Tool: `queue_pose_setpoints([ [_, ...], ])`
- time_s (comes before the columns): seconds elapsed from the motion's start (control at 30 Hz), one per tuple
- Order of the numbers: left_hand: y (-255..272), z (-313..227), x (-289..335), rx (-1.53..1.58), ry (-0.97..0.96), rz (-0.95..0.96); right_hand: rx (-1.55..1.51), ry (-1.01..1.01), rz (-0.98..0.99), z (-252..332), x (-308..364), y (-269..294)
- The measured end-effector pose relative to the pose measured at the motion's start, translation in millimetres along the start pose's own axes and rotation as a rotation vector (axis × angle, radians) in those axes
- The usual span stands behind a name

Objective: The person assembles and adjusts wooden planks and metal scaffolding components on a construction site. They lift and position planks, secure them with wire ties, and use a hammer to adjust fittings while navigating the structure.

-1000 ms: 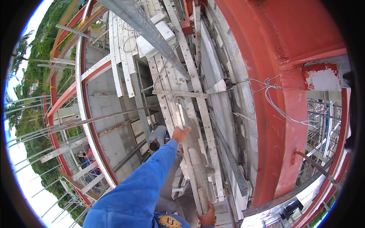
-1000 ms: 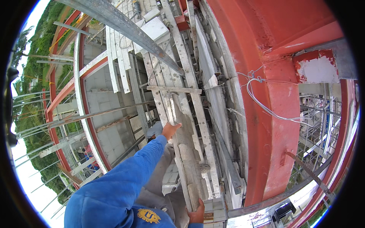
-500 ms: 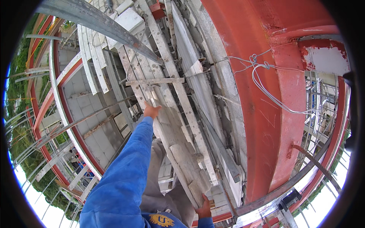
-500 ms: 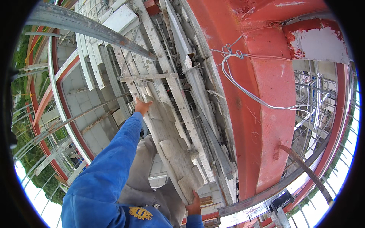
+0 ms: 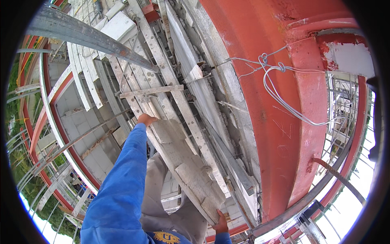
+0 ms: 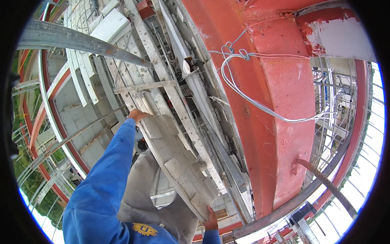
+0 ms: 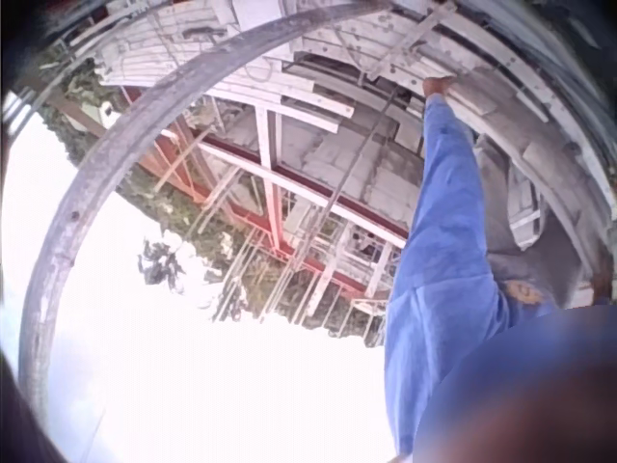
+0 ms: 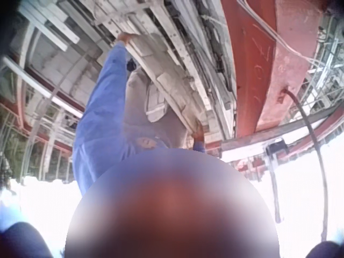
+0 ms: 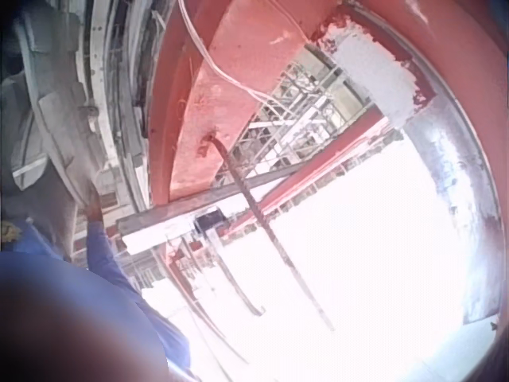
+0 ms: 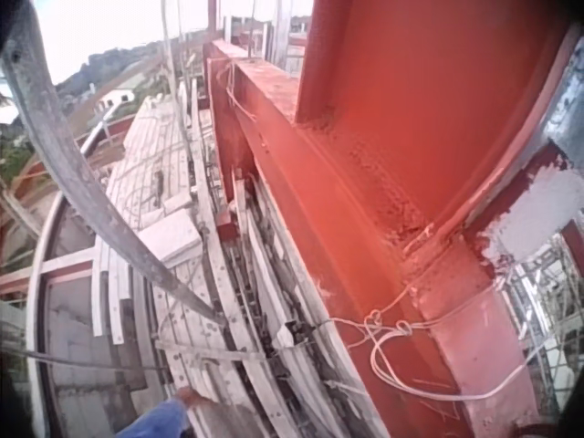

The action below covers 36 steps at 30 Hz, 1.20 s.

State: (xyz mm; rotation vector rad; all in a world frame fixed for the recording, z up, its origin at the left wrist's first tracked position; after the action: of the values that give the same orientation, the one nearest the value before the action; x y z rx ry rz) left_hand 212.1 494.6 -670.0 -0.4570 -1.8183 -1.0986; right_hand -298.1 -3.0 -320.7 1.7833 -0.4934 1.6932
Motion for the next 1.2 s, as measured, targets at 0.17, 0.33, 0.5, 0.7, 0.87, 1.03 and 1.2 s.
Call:
queue_pose_setpoints([
  [0.17, -3, -5, 17, 0.069, -0.024, -0.087, -0.145, -0.151, -0.081, 18, 1, -8],
  [0.33, 3, -17, 33, 0.104, -0.059, -0.137, -0.144, -0.136, -0.173, 21, -6, 4],
  [0.5, 28, -77, 67, -0.011, -0.135, -0.232, -0.163, -0.192, -0.100, 8, -21, 23],
  [0.7, 67, -173, 117, -0.087, -0.327, -0.381, -0.197, -0.230, 0.015, -17, -40, 53],
  [0.87, 116, -291, 207, 0.037, -0.429, -0.469, -0.310, -0.227, 0.061, -29, -48, 55],
  [1.03, 135, -368, 211, 0.018, -0.533, -0.495, -0.133, 0.155, 0.174, -18, -55, 38],
  [1.2, 144, -422, 174, -0.045, -0.588, -0.462, -0.362, 0.072, 0.173, 19, -65, 22],
])
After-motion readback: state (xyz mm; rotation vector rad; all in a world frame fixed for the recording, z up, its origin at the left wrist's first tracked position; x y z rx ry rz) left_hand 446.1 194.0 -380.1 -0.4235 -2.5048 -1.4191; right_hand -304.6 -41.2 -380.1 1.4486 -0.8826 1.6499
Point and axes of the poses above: each hand's wrist, its own x-axis away from the middle knuckle, its own y-axis out of the back of the hand, z = x × y, the point moved 3 cm from there along -x, towards the middle knuckle, and after that the axes turned 4 degrees about -y, right-handed, at the moved point
